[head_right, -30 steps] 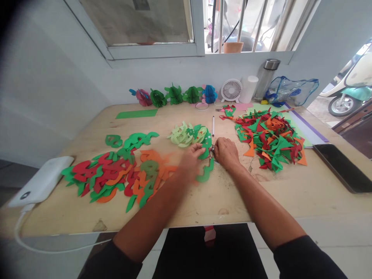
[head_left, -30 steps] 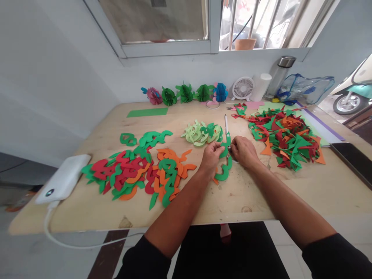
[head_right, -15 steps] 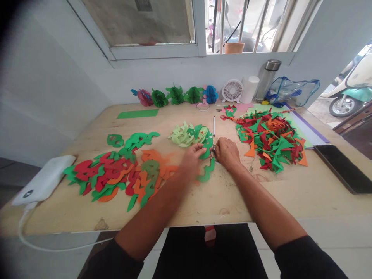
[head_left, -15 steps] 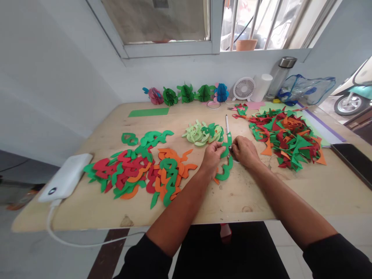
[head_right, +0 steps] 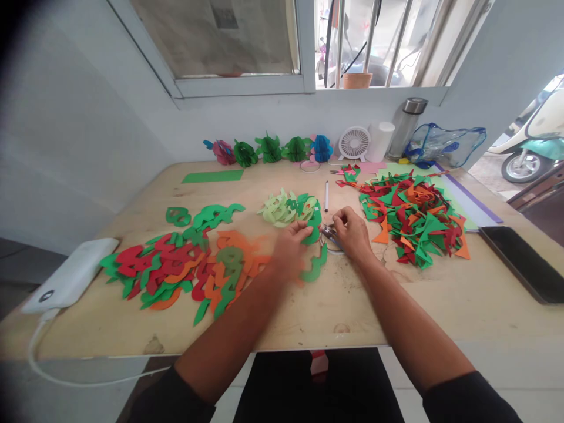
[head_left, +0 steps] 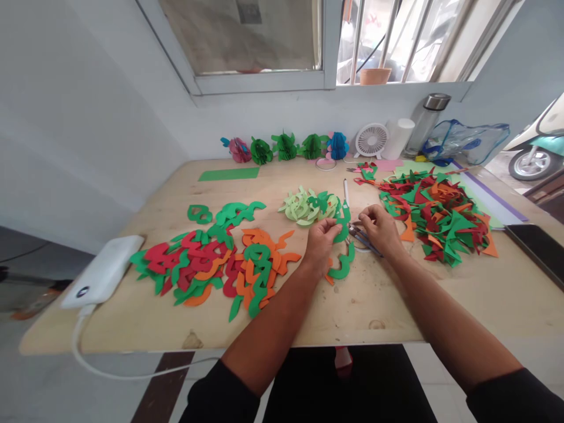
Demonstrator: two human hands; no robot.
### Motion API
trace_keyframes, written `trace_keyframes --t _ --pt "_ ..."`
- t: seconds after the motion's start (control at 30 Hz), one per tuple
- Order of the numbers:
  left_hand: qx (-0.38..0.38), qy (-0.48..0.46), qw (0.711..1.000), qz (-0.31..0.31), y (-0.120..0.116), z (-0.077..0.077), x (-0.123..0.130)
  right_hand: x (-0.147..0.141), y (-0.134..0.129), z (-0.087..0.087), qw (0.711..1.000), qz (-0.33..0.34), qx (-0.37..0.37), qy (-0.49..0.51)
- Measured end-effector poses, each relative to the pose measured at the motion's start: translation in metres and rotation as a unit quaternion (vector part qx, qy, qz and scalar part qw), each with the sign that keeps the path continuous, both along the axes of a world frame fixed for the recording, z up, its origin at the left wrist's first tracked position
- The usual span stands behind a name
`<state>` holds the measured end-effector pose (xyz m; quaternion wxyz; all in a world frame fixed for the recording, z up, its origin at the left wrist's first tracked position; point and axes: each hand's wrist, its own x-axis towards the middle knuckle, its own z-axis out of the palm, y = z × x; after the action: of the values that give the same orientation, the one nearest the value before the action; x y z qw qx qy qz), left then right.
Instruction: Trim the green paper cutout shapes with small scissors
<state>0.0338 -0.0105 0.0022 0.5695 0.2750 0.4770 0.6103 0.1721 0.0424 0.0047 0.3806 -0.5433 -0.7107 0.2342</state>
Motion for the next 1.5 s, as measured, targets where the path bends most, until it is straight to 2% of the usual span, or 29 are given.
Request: trace_keyframes --t 0.1,0.2,0.43,0.53,0.63,0.87,1.0,1.3,1.5 --pt "0.002 0.010 1.000 0.020 -0.002 0.004 -0.002 -0.001 -0.002 0.004 0.991 0.035 -0.042 0.120" --pt "0.001 -0.001 0.999 0.043 -0.002 0.005 -0.002 -0.003 -0.006 0.008 0.966 0.082 -0.090 0.228" --pt "0.015 0.013 0.998 0.064 0.002 0.001 0.001 -0.009 -0.018 0.013 0.933 0.134 -0.160 0.295" --pt "0.019 0.022 0.997 0.075 0.003 -0.001 0.001 -0.011 -0.022 0.013 0.928 0.136 -0.191 0.290" --pt "0.026 0.040 0.996 0.080 0.002 -0.001 0.001 -0.012 -0.024 0.013 0.936 0.141 -0.195 0.259" --pt "0.044 0.061 0.996 0.050 -0.001 0.007 0.001 -0.011 -0.022 0.010 0.969 0.131 -0.126 0.168" --pt "0.043 0.052 0.996 0.058 -0.001 0.010 0.002 -0.010 -0.020 0.008 0.983 0.125 -0.081 0.111" --pt "0.063 0.059 0.996 0.035 -0.001 0.004 0.001 -0.010 -0.022 0.009 0.990 0.112 -0.044 0.068" --pt "0.049 0.085 0.995 0.019 -0.001 0.007 0.001 -0.010 -0.022 0.009 0.991 0.111 -0.043 0.063"
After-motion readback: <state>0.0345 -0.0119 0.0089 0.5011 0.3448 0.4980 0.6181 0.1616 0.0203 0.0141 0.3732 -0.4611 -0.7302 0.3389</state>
